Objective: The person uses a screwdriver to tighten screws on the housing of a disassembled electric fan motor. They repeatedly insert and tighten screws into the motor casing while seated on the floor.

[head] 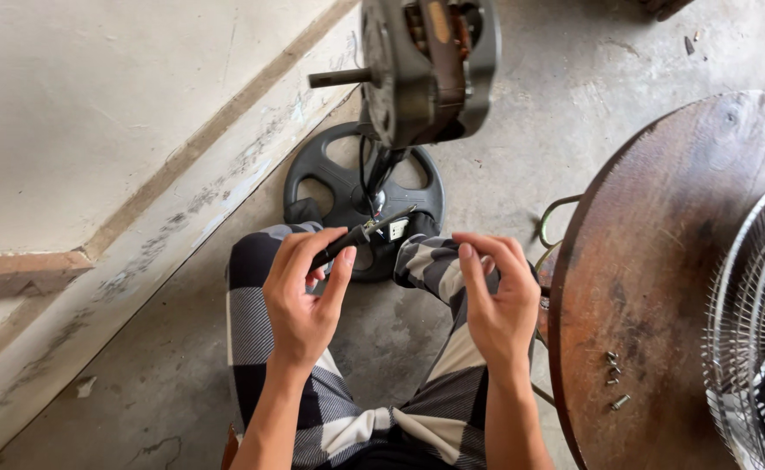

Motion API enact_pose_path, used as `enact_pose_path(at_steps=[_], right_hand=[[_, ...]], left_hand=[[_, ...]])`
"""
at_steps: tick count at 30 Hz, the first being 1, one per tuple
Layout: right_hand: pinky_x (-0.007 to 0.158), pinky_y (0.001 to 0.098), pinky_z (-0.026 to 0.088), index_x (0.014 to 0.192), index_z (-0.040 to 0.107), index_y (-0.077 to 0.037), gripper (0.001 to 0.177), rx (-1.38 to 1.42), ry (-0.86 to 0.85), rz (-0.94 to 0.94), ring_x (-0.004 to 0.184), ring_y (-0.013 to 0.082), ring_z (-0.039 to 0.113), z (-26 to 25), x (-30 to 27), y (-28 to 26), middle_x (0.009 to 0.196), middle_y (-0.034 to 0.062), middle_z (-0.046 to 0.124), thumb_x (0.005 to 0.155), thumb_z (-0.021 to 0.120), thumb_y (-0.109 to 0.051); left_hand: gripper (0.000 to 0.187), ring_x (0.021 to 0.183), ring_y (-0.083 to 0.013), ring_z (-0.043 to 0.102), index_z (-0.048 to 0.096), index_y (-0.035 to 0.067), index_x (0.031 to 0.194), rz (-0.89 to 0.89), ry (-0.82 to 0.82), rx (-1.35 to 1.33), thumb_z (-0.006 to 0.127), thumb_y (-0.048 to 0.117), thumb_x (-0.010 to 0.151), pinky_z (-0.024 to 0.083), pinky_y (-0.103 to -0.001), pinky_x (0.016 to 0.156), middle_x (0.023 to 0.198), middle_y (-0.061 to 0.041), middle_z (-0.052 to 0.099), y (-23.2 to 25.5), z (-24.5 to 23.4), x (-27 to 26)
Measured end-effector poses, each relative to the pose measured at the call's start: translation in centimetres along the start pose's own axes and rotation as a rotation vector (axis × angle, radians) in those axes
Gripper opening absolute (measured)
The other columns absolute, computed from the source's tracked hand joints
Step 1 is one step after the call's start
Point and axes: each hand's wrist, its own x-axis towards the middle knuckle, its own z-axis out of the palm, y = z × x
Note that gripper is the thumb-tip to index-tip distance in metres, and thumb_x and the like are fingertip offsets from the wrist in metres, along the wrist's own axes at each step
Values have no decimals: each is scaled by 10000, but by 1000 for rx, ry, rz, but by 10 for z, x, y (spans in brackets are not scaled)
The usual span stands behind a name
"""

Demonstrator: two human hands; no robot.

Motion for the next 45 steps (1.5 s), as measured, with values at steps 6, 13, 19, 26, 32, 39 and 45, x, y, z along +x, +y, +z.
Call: enact_pose_path(at_steps=[6,13,19,26,32,39,45], right_hand=[[749,211,423,1152,763,-16,159,43,-25,-7,829,66,509,13,24,-3,983,22,677,1030,677,-71],[775,200,437,1192,736,6,171,177,-4,-31,884,52,549,28,45,6,1039,15,677,1056,672,-77],[793,196,446,1221,725,10,186,300,15,-31,905,51,575,44,62,13,1035,16,668,1078,669,-96],[888,216,499,1204,702,36,171,424,2,-32,969,78,623,49,70,16,1039,18,686,1092,658,-85],[894,237,507,1202,711,42,160,496,-10,-47,961,89,613,50,75,15,1053,25,673,1085,660,-55],[752,223,426,1163,741,23,137,580,-19,90,814,83,553,48,87,25,914,30,685,1051,711,-50],[741,240,445,1082,725,18,86,873,-75,193,793,99,576,46,95,32,932,53,707,999,740,3]], left_hand=[[162,698,-72,519,739,40,1118,37,20,27,747,121,977,412,-221,596,994,-26,675,-7,-15,24],[161,743,-76,577,729,54,1140,98,-1,8,748,128,999,457,-227,615,1008,-29,679,-17,-15,46],[164,823,-92,626,723,59,1161,137,9,30,752,128,1015,482,-235,645,1028,-32,678,-18,-10,56],[179,851,-98,644,724,64,1175,154,0,56,758,139,1016,496,-235,646,1041,-36,679,-19,-7,63],[211,902,-148,649,710,56,1198,205,-13,71,781,112,1008,531,-277,721,1071,-58,660,-19,-9,65],[277,1037,-225,655,675,60,1247,386,-84,139,805,86,1004,569,-340,888,1143,-70,641,-27,-17,74],[284,982,-198,660,683,42,1235,378,-147,122,808,92,985,576,-315,832,1099,-67,658,-26,-21,82]])
